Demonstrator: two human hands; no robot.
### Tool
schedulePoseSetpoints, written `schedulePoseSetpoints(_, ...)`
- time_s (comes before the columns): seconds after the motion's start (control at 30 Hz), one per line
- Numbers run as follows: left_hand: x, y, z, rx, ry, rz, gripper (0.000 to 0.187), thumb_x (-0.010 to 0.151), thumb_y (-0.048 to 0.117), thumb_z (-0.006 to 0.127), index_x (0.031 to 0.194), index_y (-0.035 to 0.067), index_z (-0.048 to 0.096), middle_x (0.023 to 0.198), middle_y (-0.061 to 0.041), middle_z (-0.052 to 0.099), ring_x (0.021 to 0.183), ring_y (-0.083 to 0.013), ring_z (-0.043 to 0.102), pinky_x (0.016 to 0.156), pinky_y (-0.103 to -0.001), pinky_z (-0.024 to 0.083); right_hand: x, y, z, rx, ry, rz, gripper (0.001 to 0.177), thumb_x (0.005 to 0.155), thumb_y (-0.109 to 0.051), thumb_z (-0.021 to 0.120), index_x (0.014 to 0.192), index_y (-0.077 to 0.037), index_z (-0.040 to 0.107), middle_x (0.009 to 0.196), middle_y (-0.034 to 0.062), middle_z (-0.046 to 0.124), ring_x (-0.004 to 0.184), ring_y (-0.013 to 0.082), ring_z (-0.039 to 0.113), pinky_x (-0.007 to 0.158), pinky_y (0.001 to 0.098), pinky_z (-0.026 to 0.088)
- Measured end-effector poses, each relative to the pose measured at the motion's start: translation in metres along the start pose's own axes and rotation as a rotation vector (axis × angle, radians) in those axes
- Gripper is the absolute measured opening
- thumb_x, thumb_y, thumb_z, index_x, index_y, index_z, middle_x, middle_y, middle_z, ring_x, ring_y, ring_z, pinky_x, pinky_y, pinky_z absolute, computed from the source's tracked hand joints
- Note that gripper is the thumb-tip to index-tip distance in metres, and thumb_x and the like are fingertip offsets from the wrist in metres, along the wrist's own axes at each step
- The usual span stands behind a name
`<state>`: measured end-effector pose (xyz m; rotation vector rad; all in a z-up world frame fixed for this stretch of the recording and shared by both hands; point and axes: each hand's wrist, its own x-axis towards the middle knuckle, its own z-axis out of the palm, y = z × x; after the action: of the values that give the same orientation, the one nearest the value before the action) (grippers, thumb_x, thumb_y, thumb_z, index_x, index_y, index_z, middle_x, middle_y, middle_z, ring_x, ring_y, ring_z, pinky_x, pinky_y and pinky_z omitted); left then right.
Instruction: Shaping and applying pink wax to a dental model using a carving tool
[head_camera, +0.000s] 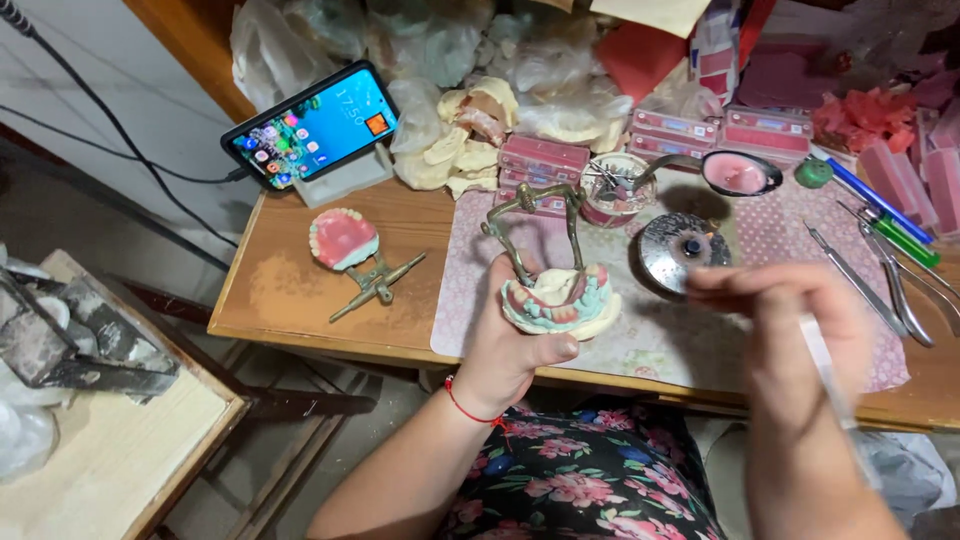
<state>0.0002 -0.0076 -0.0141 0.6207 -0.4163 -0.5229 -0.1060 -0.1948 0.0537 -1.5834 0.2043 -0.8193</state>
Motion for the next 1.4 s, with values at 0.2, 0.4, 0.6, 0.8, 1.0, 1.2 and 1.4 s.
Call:
schedulePoseSetpoints(0.2, -0.005, 0.000, -0.001, 0.170, 0.085, 0.030, 0.087, 0.061, 0.033, 0.100, 0.116, 0.008, 0.038, 0.119, -0.017, 0.065, 0.113, -0.0257, 0.067, 0.100, -0.038, 0.057, -0.017, 0.015, 0.036, 0.080, -0.388, 0.076, 0.037, 0.087, -0.021, 0.073, 0.097, -0.015, 0.038, 0.150, 0.0287, 0.057, 0.140, 0.0316, 0.056, 0.117, 0.0419, 0.041)
schedulePoseSetpoints(0.4, -0.022, 0.005, -0.019, 0.204, 0.100, -0.085, 0.082, 0.069, 0.004, 0.095, 0.125, 0.002, 0.035, 0.124, -0.023, 0.061, 0.107, -0.0299, 0.071, 0.081, -0.037, 0.065, -0.027, 0.019, 0.057, 0.365, -0.304, 0.200, 0.050, 0.078, 0.002, 0.083, 0.091, -0.012, 0.037, 0.131, 0.0292, 0.071, 0.108, 0.0253, 0.071, 0.080, 0.0281, 0.059)
schedulePoseSetpoints(0.6, -0.027, 0.077, 0.016, 1.127, 0.110, -0.235, 0.082, 0.074, 0.054, 0.087, 0.133, 0.005, 0.060, 0.112, -0.028, 0.074, 0.070, -0.0291, 0.070, 0.057, -0.037, 0.055, -0.016, 0.021, 0.051, 0.466, -0.283, 0.361, 0.049, 0.076, 0.006, 0.081, 0.092, -0.012, 0.038, 0.121, 0.0285, 0.074, 0.082, 0.0141, 0.069, 0.062, 0.0203, 0.057)
schedulePoseSetpoints(0.8, -0.030, 0.104, 0.030, 1.496, 0.298, -0.231, 0.055, 0.056, 0.046, 0.100, 0.080, 0.011, 0.065, 0.061, -0.006, 0.065, 0.059, -0.0277, 0.069, 0.058, -0.037, 0.052, -0.014, 0.051, 0.035, 0.358, -0.285, 0.488, 0.050, 0.075, 0.002, 0.084, 0.093, -0.012, 0.040, 0.122, 0.0262, 0.076, 0.090, 0.0199, 0.077, 0.070, 0.0249, 0.062)
schedulePoseSetpoints(1.0, -0.015, 0.086, 0.012, 1.476, -0.049, 0.355, 0.088, 0.060, 0.061, 0.092, 0.123, 0.007, 0.064, 0.129, -0.019, 0.064, 0.131, -0.0440, 0.051, 0.116, -0.061, 0.031, -0.011, 0.060, 0.033, 0.346, -0.302, 0.526, 0.048, 0.075, 0.005, 0.082, 0.093, -0.010, 0.040, 0.121, 0.0286, 0.075, 0.092, 0.0258, 0.078, 0.071, 0.0309, 0.065)
schedulePoseSetpoints(1.2, 0.009, 0.077, 0.003, 1.354, -0.204, 0.273, 0.098, 0.063, 0.062, 0.089, 0.140, 0.009, 0.059, 0.145, -0.016, 0.062, 0.139, -0.0435, 0.053, 0.117, -0.058, 0.034, -0.010, 0.042, 0.037, 0.319, -0.321, 0.540, 0.048, 0.074, 0.004, 0.083, 0.096, -0.009, 0.042, 0.129, 0.0252, 0.074, 0.100, 0.0247, 0.077, 0.077, 0.0324, 0.066)
schedulePoseSetpoints(1.4, 0.013, 0.070, -0.005, 1.375, -0.258, 0.175, 0.103, 0.063, 0.060, 0.089, 0.143, 0.004, 0.056, 0.135, -0.019, 0.069, 0.131, -0.0414, 0.061, 0.112, -0.057, 0.040, -0.014, 0.038, 0.036, 0.249, -0.313, 0.423, 0.049, 0.077, -0.005, 0.085, 0.107, -0.007, 0.046, 0.138, 0.0238, 0.070, 0.117, 0.0298, 0.072, 0.094, 0.0403, 0.062)
